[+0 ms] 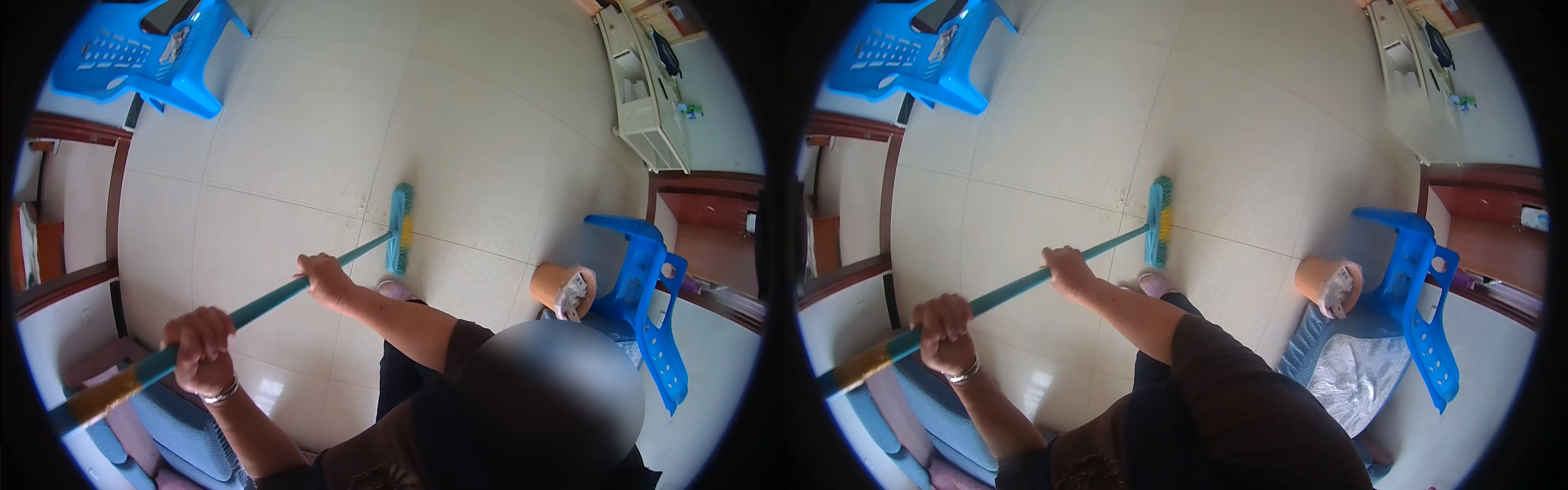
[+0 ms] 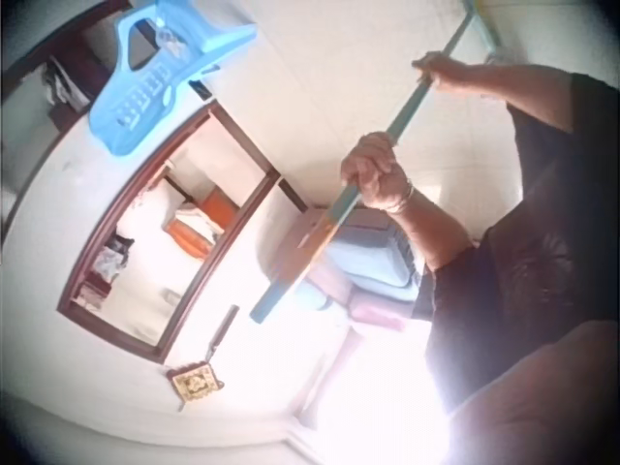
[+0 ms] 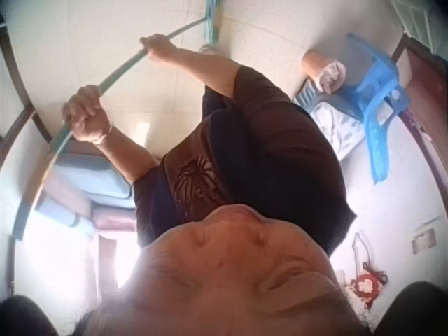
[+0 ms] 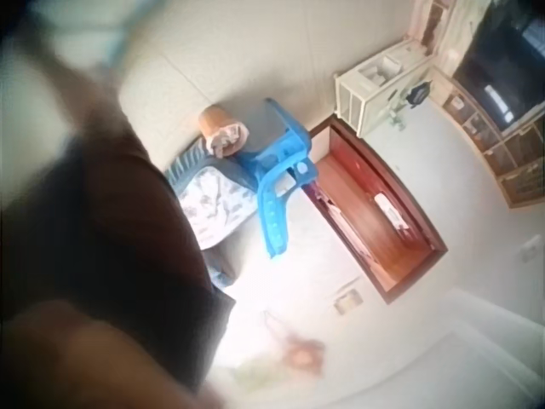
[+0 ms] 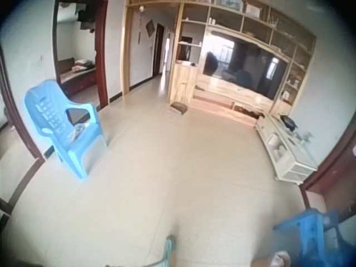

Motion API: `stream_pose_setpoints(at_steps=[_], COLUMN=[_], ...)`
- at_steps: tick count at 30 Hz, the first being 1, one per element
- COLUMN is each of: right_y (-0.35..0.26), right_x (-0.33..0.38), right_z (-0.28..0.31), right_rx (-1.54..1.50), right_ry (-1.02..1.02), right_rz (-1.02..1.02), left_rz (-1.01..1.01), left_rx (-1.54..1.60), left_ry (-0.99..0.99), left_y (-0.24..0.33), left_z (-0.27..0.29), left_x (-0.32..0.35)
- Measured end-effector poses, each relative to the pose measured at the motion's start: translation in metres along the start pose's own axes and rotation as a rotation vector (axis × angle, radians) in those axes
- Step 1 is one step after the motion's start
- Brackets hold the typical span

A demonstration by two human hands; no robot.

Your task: The person sweeps a tiled floor with a broom, gathering debris into a dustpan. They move around the living room and hallway, sweeping under furniture and near the entrance, then carry the dustpan and broom toward the door.

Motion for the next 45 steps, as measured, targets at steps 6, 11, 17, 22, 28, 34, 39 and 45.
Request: stream_pose_setpoints(at_steps=[6,11,17,22,28,34,39,45], right_y=[0.005,0.141,0.226,0.094,-0.021,0.005,0.094,0.145], right_x=[0.057,0.145,0.126,0.003,-0.022,-0.011,-0.003,-0.041], right_z=[0.063,0.124,0.083,0.005,-0.016,0.056,0.14,0.098], right_rx=[0.072,0.33,0.471,0.247,0.167,0.352,0.572,0.529], right_ry=[0.083,0.129,-0.134,-0.048,-0.358,-0.223,0.146,0.129], right_rz=[-0.013,-0.347,-0.365,-0.116,-0.001,-0.025,-0.12,0.032], left_rz=[0.044,0.503,0.487,0.244,0.013,0.018,0.244,0.264], left_rx=[0.183,0.171,0.082,0.024,-0.142,-0.084,-0.046,-0.108], left_ry=[-0.157,-0.165,-0.075,0.239,0.084,0.093,0.045,0.117], left_y=[-0.01,-0.166,-0.208,-0.088,0.026,-0.005,-0.129,-0.156], left_z=[-0.046,-0.099,-0.088,0.008,0.009,-0.005,-0.037,-0.019], left_x=[-0.025,0.013,0.055,0.042,0.036,0.023,0.029,0.061])
Point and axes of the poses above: each hand's wrist, its own x-axis away from the middle knuckle, its own z-axis out of the back of the hand, y = z × x, the point moved 9 cm from there along -x, towards the middle knuckle, and after that the axes turned 14 degrees about -y, right-handed, at the moved point
